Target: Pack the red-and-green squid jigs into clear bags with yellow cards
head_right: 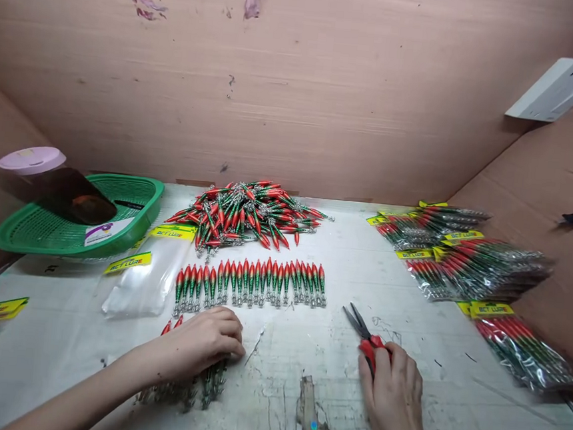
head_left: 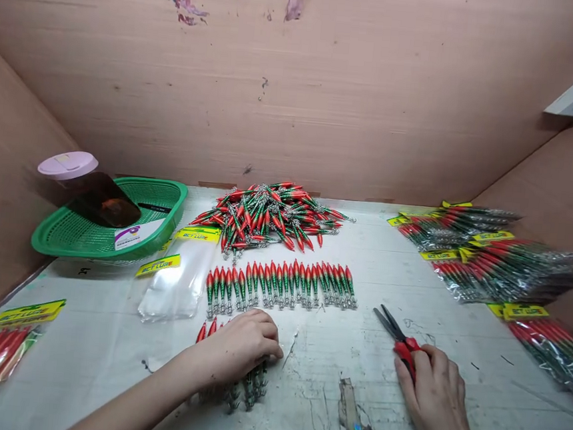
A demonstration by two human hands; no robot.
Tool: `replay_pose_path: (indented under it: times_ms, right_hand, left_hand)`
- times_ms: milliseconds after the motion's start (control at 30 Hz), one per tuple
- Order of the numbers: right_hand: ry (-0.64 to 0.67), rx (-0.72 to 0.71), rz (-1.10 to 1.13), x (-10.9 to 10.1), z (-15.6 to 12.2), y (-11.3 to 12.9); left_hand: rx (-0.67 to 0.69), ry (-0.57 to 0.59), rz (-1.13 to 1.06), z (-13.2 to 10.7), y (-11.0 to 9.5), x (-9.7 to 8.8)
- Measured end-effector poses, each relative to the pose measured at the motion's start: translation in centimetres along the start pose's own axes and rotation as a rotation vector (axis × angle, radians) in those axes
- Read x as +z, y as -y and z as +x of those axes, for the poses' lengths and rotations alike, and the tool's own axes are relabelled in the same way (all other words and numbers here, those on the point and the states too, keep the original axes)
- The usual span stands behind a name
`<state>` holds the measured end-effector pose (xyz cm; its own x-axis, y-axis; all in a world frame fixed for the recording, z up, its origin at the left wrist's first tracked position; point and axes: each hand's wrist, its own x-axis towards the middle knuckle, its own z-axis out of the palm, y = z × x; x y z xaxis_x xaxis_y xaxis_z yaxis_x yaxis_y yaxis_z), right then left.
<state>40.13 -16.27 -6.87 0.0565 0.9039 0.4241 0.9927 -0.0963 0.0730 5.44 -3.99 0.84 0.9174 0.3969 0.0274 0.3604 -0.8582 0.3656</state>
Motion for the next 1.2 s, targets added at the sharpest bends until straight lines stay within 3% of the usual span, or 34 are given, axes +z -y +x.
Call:
replay_pose_path:
  times_ms: [133,267,300,400,433,567,733,967,1200]
  right_hand:
    - [0.007,0.044,-0.023,-0.8,0.3,0.8]
    - [-0.003,0.149,0.164,-3.9,2.3,5.2]
    - [0.082,0.117,0.320,-4.7,3.1,7.0]
    - [0.741,0.050,0.866,-6.5,5.7,13.1]
    - [0.878,0.079,0.937,-6.6,6.6,15.1]
    - [0.878,0.149,0.912,-5.3,8.9,19.9]
    - [0.960,0.231,0.963,-3.2,9.3,20.7]
    - [1.158,0.353,1.095,-3.3,9.1,20.4]
    - [1.105,0.342,1.087,-2.4,9.4,19.6]
  left_hand:
    - [-0.019,0.006,-0.032,0.3,0.2,-0.6]
    - [-0.098,-0.038,-0.042,-0.2,-0.4,-1.0]
    - [-0.129,-0.051,-0.029,-0.4,-0.6,-0.9]
    - [-0.272,-0.115,0.001,-1.2,-1.2,-0.4]
    - [-0.329,-0.134,0.000,-1.4,-1.3,-0.2]
    - [-0.488,-0.163,-0.025,-2.3,-1.3,0.4]
    - [-0.504,-0.177,-0.037,-2.8,-1.1,0.8]
    - [-0.471,-0.190,-0.046,-2.9,-1.1,0.9]
    - [-0.446,-0.180,-0.037,-3.0,-0.9,0.9]
